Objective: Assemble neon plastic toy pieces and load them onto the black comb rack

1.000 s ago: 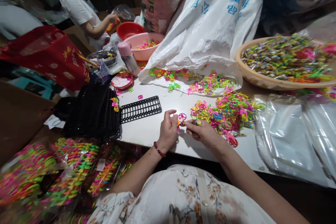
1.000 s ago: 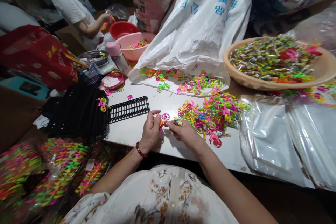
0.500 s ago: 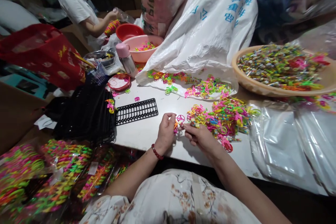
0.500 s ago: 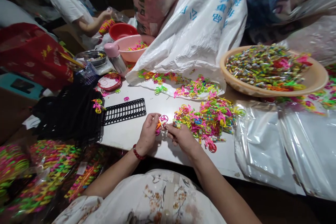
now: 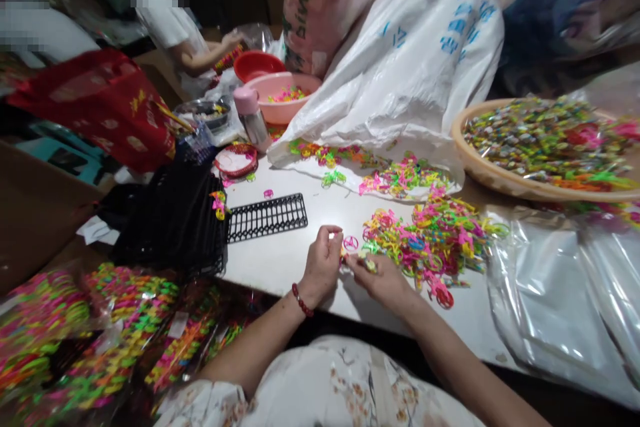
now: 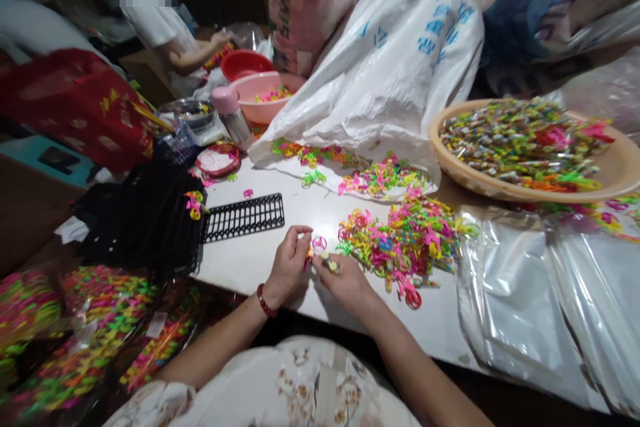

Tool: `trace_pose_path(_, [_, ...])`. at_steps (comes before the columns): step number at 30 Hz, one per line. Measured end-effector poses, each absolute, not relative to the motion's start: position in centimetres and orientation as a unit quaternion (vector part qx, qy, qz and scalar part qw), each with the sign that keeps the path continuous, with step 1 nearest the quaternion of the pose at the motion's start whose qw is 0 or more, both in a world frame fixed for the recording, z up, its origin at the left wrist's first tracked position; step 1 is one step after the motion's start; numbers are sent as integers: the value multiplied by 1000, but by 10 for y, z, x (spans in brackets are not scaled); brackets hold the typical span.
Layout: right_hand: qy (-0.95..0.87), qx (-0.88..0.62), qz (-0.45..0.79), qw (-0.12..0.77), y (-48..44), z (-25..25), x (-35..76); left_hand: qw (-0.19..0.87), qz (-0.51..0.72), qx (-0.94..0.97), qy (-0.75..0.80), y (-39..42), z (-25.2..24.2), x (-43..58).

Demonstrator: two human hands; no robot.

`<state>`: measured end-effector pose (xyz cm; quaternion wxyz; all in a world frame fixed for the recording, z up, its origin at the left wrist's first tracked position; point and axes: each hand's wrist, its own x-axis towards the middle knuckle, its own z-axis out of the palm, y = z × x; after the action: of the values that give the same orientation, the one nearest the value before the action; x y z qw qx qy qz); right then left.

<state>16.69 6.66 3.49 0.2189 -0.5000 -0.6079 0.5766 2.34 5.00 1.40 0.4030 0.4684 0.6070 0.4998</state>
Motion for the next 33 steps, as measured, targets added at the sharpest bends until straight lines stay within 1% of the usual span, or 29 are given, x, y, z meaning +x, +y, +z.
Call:
trace_pose_path(3, [-643, -491, 541, 230, 65, 40, 170, 411, 473, 486, 609, 53, 15, 28])
trace_pose_path(6, [-660, -515, 496, 229, 74, 43, 188, 401, 445, 539, 593, 74, 22, 27])
trace_pose_path(8, [-689, -542, 407, 258, 83, 46, 208, 369, 432, 568, 596, 102, 28, 21])
trace_pose_path(11, [-716, -583, 218, 316, 94, 51, 239, 262, 381, 592, 660, 160, 30, 9])
trace_pose_path(12, [-714, -593, 176, 327, 96, 53, 246, 222, 357, 595, 685, 179, 28, 4])
trace_pose_path(13, [-709, -600, 161, 334, 95, 54, 251, 209, 352, 593, 694, 197, 25, 0])
trace_pose_path(14, [-704, -601, 176, 336, 94, 55, 253, 204, 346, 589, 702, 213, 21, -3])
trace_pose_path(15, [-699, -595, 216, 332, 91, 56, 252, 206, 345, 582, 707, 226, 18, -7])
trace_pose_path(17, [-679, -575, 322, 323, 82, 55, 243, 222, 351, 564, 714, 244, 13, -12])
trace_pose_path(19, [-642, -562, 414, 318, 73, 52, 231, 243, 365, 544, 716, 249, 9, -16])
trace_pose_path(22, [-585, -552, 503, 317, 64, 48, 216, 303, 386, 508, 708, 236, 6, -21])
trace_pose_path(28, [-525, -532, 572, 338, 68, 40, 206, 502, 421, 435, 617, 167, 9, -15])
trace_pose_path(31, [-517, -504, 602, 341, 72, 35, 202, 618, 503, 297, 527, 129, 15, 0])
trace_pose_path(33, [-513, -498, 612, 338, 73, 33, 199, 650, 543, 226, 481, 110, 20, 13])
